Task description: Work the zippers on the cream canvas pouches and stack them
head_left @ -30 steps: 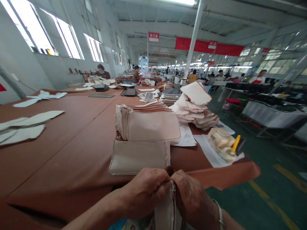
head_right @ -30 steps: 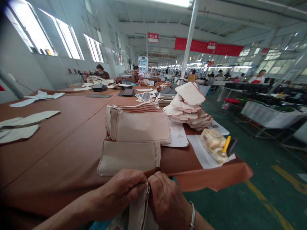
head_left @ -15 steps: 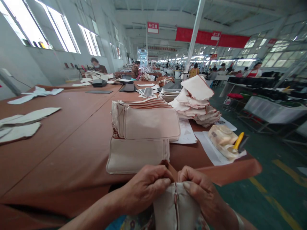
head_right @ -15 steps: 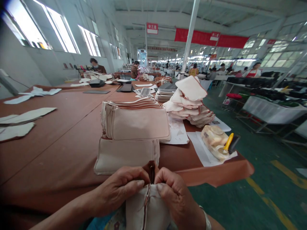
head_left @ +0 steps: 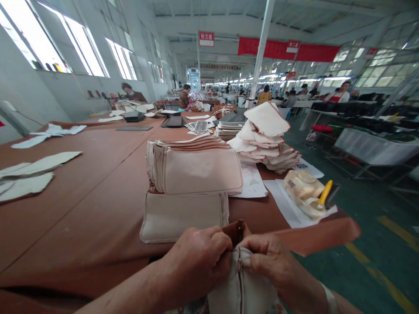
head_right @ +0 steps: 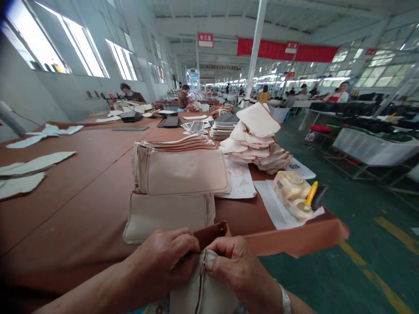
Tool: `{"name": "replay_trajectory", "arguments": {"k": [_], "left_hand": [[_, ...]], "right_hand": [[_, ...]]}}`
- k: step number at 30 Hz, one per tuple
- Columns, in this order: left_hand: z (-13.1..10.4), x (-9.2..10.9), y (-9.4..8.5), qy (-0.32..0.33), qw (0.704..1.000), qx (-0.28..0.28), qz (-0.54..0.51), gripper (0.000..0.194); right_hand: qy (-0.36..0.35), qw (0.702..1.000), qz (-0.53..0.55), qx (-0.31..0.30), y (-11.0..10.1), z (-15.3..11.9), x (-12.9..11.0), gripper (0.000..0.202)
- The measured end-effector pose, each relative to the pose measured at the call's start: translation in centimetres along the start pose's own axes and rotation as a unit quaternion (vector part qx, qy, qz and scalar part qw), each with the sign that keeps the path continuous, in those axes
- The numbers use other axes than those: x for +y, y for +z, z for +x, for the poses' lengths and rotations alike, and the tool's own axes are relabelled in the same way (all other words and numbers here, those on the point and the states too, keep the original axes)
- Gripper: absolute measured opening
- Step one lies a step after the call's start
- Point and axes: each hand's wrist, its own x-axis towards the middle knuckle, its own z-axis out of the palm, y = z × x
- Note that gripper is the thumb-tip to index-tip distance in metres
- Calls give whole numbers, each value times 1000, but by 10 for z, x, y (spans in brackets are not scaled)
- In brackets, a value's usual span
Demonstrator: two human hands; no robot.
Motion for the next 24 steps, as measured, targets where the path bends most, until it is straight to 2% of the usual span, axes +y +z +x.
{"name": "replay_trajectory", "arguments": {"k": [3, 7, 10, 13, 15, 17, 19, 21, 24], "left_hand": [[7, 6, 5, -2, 998, -4, 65, 18], [12, 9, 13, 30, 994, -17, 108, 17], [15, 6, 15, 4, 999, -20, 46, 15], [21, -2, 10, -73, 988, -57, -124, 12], [24, -7, 7, -124, 947, -103, -278, 11], [25, -13, 7, -159, 879, -132, -429, 11], [24, -16, 11, -180, 819, -133, -529, 12], [22, -18, 15, -197, 788, -130, -569, 11], [18, -15, 17, -216, 773, -137, -581, 18]], "right_hand": [[0, 999, 39, 10, -4, -1, 0, 34], [-2, 998, 56, 12, -7, -2, 4, 32], [-44, 996, -70, 21, -8, -2, 5, 29], [-139, 953, -262, 54, -8, -2, 2, 16], [-161, 931, -321, 62, -8, -3, -2, 15], [-125, 948, -290, 49, -10, -4, -5, 18], [-81, 973, -212, 32, -11, -6, -5, 22], [-62, 989, -131, 24, -12, -8, -2, 24], [-45, 997, -59, 26, -12, -9, 4, 24]]}}
